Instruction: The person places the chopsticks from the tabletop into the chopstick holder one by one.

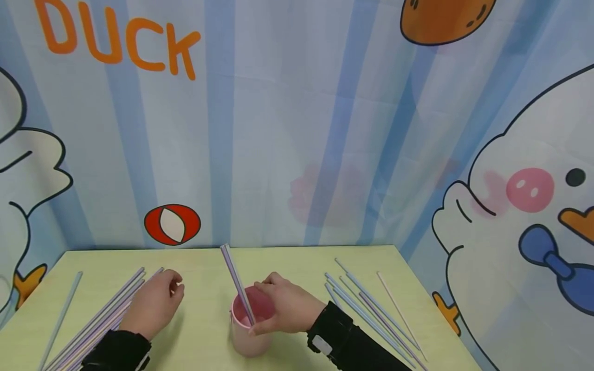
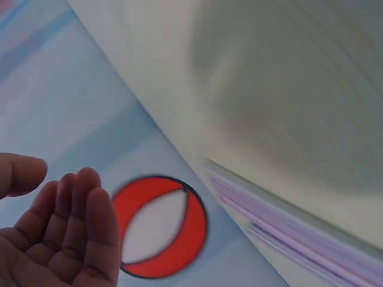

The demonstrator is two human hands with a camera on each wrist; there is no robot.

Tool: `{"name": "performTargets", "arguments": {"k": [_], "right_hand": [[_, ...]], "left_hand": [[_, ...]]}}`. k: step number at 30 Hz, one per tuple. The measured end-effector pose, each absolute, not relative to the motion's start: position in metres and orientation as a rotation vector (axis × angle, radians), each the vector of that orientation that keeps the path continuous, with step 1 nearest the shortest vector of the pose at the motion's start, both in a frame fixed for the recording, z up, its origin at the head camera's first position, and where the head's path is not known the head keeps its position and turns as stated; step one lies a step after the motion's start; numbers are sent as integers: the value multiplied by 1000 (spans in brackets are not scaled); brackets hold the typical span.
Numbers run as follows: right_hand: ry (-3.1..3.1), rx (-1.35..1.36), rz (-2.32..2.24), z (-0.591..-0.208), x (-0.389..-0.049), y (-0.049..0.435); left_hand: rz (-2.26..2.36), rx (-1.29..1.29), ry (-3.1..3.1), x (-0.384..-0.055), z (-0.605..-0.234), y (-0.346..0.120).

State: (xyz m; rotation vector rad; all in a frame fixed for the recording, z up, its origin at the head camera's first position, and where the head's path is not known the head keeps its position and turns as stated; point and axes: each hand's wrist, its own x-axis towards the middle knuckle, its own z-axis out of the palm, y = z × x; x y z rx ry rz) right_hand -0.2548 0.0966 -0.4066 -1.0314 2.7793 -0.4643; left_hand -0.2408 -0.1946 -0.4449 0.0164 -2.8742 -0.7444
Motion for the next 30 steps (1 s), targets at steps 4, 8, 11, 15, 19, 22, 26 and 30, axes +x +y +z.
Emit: {"name": "performTargets", "arguments": {"k": [4, 8, 11, 15, 19, 22, 26, 30], "right_hand": [[2782, -1022, -459, -406, -255, 97], [2780, -1012, -459, -406, -255, 97], [2774, -1005, -464, -406, -255, 96], [2760, -985, -475, -405, -255, 96], [2750, -976, -485, -405, -255, 96], [2753, -974, -485, -406, -255, 96], [2757, -973, -478, -406, -255, 96], [2762, -985, -472, -405, -255, 97]], "left_hand": [[-562, -13, -2912, -242, -455, -224], [-389, -73, -2909, -241, -467, -243], [-281, -117, -2910, -240, -477, -252], [-230, -97, -2958, -240, -486, -256], [-240, -24, -3030, -240, -491, -256], [-228, -12, -3039, -239, -492, -254], [-213, -36, -3013, -236, -491, -252], [-221, -44, -2994, -234, -491, -251]]}}
